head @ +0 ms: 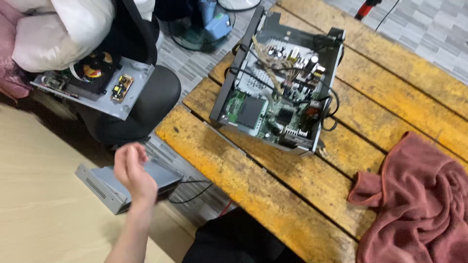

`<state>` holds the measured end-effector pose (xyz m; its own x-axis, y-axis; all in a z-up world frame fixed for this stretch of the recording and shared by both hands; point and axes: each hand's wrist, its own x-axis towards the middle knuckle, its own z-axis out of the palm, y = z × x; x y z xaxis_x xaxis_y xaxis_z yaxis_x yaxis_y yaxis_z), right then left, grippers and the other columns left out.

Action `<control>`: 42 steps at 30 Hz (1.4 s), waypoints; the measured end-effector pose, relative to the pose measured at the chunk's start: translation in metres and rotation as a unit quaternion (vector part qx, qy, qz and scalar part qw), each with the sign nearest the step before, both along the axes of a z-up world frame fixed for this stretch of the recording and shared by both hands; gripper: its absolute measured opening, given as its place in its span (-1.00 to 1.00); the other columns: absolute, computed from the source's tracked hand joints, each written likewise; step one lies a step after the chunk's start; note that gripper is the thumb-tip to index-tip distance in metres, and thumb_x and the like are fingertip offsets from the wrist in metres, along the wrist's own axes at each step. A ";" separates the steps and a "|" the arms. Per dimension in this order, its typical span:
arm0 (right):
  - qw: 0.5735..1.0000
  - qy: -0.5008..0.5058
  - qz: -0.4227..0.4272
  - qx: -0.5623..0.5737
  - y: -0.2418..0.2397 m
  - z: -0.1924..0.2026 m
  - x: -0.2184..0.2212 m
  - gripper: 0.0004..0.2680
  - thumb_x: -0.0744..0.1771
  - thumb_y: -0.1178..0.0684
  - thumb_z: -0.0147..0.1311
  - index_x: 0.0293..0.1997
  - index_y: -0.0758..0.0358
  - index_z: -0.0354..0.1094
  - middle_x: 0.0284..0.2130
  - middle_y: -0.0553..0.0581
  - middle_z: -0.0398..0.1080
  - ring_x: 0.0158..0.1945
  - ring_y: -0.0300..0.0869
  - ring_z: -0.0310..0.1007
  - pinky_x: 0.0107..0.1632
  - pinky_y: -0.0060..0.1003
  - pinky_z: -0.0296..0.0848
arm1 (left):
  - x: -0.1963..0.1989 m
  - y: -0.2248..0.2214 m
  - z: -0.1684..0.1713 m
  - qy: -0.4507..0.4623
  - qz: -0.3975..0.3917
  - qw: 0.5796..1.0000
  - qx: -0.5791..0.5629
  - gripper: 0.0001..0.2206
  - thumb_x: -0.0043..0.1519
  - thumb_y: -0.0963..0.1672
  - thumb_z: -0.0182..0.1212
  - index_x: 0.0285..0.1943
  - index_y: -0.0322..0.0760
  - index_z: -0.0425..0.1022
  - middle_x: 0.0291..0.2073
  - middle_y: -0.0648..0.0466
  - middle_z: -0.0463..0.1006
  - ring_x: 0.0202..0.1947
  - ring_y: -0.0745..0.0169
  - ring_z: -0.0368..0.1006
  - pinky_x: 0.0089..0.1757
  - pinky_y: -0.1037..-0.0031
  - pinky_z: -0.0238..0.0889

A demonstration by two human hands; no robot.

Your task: Disassembling a DVD player by removing screws from internal circuit boards and the optical drive assembly

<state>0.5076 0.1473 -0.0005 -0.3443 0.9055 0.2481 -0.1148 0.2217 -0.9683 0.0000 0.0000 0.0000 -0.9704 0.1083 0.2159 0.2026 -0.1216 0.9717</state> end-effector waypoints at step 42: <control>0.934 -0.325 -0.094 -0.114 0.100 0.104 -0.278 -0.36 0.27 -0.06 0.06 0.45 0.51 -0.15 0.31 0.53 0.12 0.30 0.33 0.21 0.38 0.15 -0.24 | -0.011 0.167 0.074 0.135 -0.296 0.926 -0.193 -0.63 0.34 -0.10 0.13 0.32 -0.30 0.37 0.09 -0.39 0.46 0.09 -0.42 0.39 0.02 0.06 0.36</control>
